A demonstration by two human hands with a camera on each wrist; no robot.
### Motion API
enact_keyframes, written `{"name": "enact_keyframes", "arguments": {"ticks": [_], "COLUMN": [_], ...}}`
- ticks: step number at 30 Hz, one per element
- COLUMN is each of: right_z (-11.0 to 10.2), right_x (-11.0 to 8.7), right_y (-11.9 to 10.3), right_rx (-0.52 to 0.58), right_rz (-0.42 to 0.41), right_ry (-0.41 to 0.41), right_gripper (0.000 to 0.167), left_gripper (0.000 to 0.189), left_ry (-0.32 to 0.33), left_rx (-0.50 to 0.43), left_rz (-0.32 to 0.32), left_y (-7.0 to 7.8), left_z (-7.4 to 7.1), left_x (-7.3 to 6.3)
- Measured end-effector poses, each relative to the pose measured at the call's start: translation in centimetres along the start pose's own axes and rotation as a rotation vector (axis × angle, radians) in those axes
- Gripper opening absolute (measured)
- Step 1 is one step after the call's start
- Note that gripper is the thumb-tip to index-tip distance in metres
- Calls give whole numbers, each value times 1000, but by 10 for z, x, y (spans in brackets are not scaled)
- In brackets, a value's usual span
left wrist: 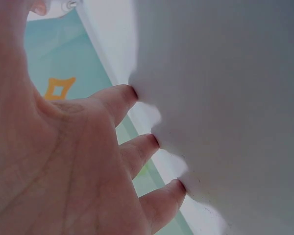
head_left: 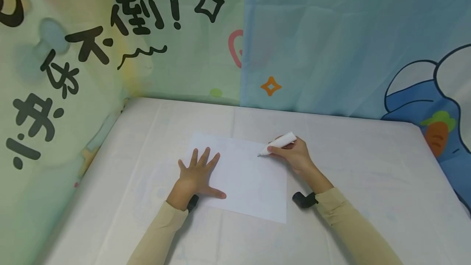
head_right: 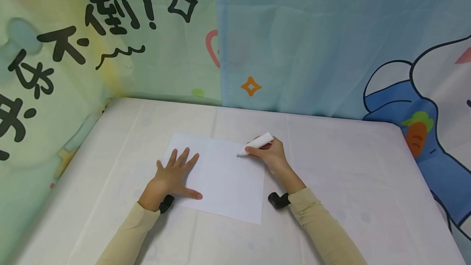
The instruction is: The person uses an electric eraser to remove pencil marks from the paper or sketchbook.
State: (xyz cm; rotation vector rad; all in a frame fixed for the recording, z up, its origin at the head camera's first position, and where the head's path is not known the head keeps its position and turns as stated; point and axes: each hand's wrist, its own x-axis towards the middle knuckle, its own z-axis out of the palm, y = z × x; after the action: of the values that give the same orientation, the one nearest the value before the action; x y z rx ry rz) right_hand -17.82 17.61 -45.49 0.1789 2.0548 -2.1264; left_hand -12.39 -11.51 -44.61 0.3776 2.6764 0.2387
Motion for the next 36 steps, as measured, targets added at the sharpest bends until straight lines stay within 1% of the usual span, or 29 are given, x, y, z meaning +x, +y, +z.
{"name": "enact_keyframes", "arguments": {"ticks": [8, 11, 14, 18, 22, 27, 29, 33, 36], "right_z": [4, 5, 6, 7, 7, 5, 4, 4, 4], "right_x": [2, 1, 0, 0, 1, 0, 0, 1, 1], "right_y": [3, 2, 0, -1, -1, -1, -1, -2, -1], "right_rx": [-123, -170, -183, -148, -70, 46, 101, 224, 264], "right_rz": [-32, -26, -7, 15, 35, 94, 106, 103, 78], "right_ry": [-10, -16, -19, -30, -66, -99, -122, -203, -228], "right_gripper": [38, 40, 42, 42, 41, 43, 42, 33, 32], "left_gripper": [117, 117, 117, 117, 117, 117, 117, 117, 117], "left_ry": [2, -1, -2, 0, 2, 3, 3, 3, -1], "left_rx": [5, 6, 5, 2, -1, 0, 2, 4, 4], "left_rz": [-2, -6, -7, -7, -6, -6, -6, -4, -5], "left_y": [-1, -1, -1, -1, -1, -1, -2, -2, -2], "left_z": [1, 1, 1, 0, 1, 2, 2, 2, 2], "left_x": [1, 1, 2, 2, 2, 2, 2, 1, 1]}}
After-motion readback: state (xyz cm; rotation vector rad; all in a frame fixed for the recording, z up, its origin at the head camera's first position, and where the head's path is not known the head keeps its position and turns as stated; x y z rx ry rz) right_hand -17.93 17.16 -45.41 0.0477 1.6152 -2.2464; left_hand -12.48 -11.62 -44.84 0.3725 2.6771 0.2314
